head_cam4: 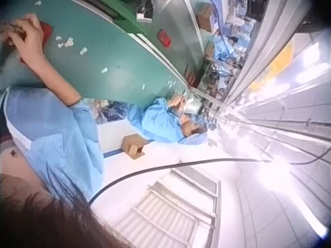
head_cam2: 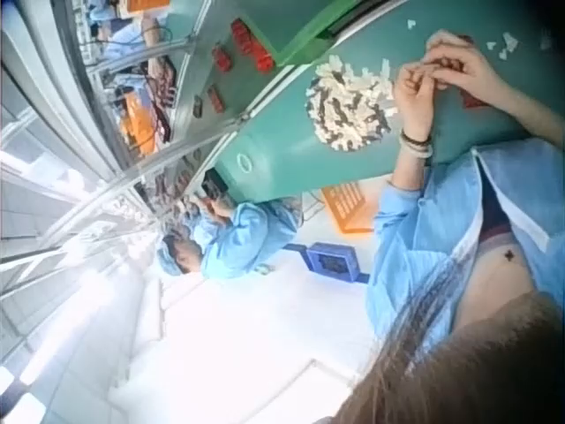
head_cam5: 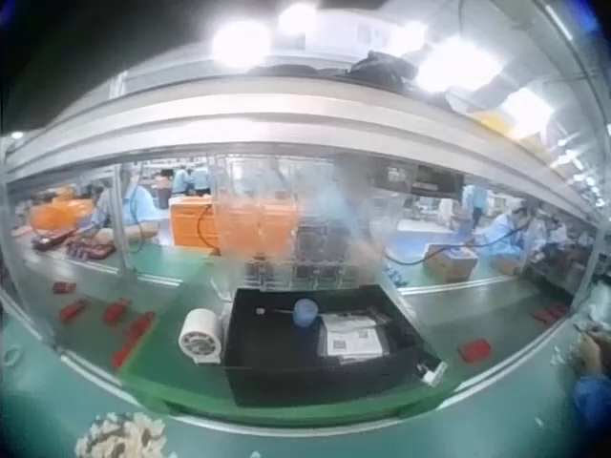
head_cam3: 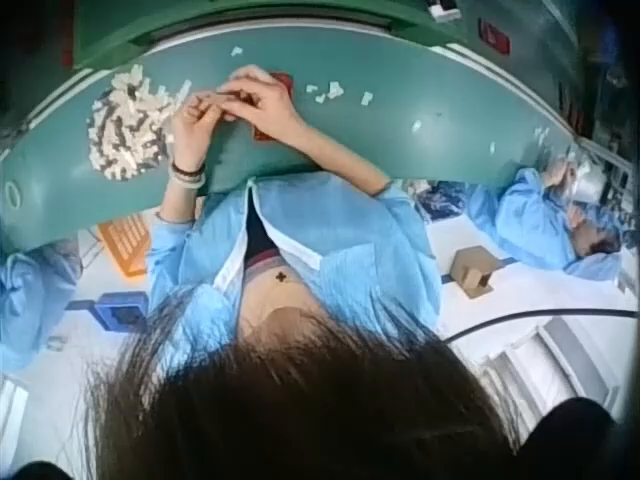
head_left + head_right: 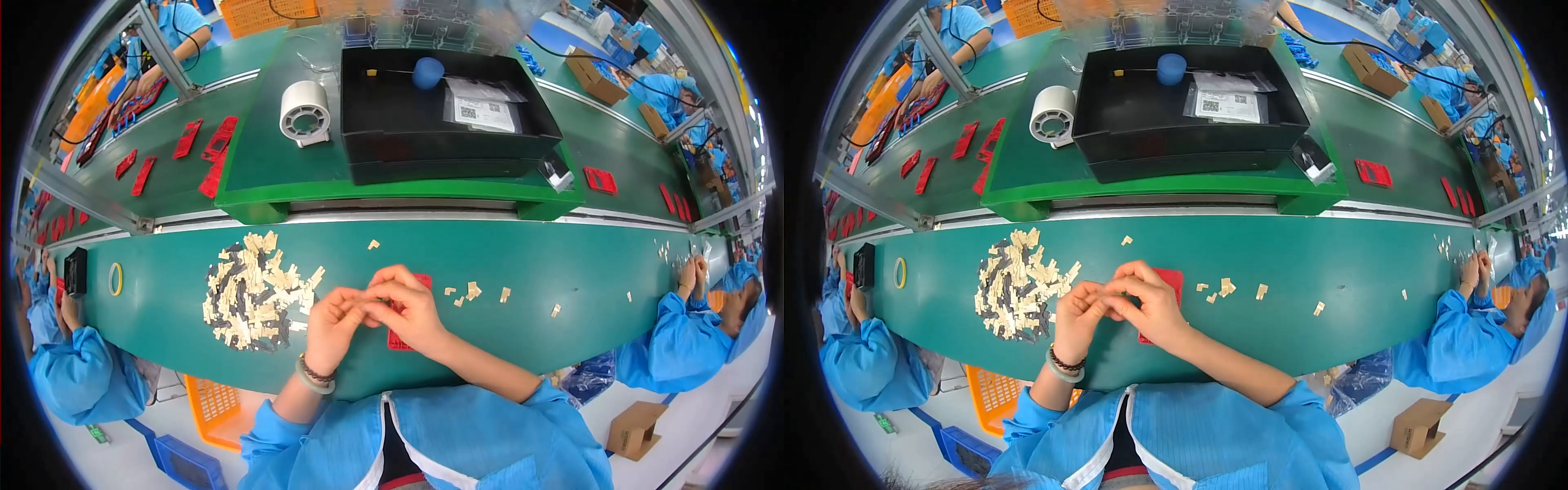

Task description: The person assembles small gold-colored electronic components into red plastic housings by hand.

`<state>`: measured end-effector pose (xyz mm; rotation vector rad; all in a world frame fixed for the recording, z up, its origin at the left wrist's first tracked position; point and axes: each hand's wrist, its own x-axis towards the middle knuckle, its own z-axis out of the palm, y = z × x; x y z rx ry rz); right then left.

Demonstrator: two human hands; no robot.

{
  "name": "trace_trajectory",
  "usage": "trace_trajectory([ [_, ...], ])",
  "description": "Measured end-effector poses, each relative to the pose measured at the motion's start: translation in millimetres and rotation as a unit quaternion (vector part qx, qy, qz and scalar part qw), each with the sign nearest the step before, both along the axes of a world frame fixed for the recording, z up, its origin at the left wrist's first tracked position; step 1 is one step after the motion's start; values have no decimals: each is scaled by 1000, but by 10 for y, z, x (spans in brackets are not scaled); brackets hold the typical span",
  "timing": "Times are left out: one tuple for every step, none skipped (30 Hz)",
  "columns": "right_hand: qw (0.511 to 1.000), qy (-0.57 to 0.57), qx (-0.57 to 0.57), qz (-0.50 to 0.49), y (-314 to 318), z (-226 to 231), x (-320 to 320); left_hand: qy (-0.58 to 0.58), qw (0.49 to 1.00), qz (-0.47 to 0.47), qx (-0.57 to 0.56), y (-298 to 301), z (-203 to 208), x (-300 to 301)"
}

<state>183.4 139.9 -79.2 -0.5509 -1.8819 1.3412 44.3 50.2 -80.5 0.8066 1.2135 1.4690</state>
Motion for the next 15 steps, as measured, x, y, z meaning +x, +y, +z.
trace_trajectory([
  [1000,4,21,-21,18,19,6,-26,999,-21,-17,14,25,34],
  [1000,3,21,-22,33,45,35,-51,997,-41,-34,28,45,73],
  [998,-28,48,-18,50,79,82,16,999,-10,-35,25,52,127],
  [995,-60,75,-13,61,114,143,14,999,-11,-36,12,60,140],
  [993,-96,74,10,72,177,200,145,989,-2,-29,-6,81,147],
  [993,-98,72,10,85,218,235,274,961,6,-21,-23,102,155],
  [988,-116,105,12,92,256,266,284,958,-2,-35,-19,132,177],
  [981,-134,137,14,95,271,290,283,958,-2,-36,-14,151,182],
  [981,-135,136,15,90,269,307,305,952,-20,-21,-9,166,183],
  [978,-133,160,2,92,267,311,326,944,-38,-5,-2,181,180],
  [974,-131,184,-11,96,266,317,327,944,-38,-6,4,198,193],
  [974,-130,184,-10,106,271,327,261,964,-41,-32,10,215,213],
  [958,-118,257,-46,118,283,341,193,979,-44,-57,10,225,226],
  [935,-105,329,-83,122,292,348,193,978,-43,-58,-1,213,215],
  [935,-104,328,-82,97,292,349,62,994,-68,-61,-17,187,194],
])
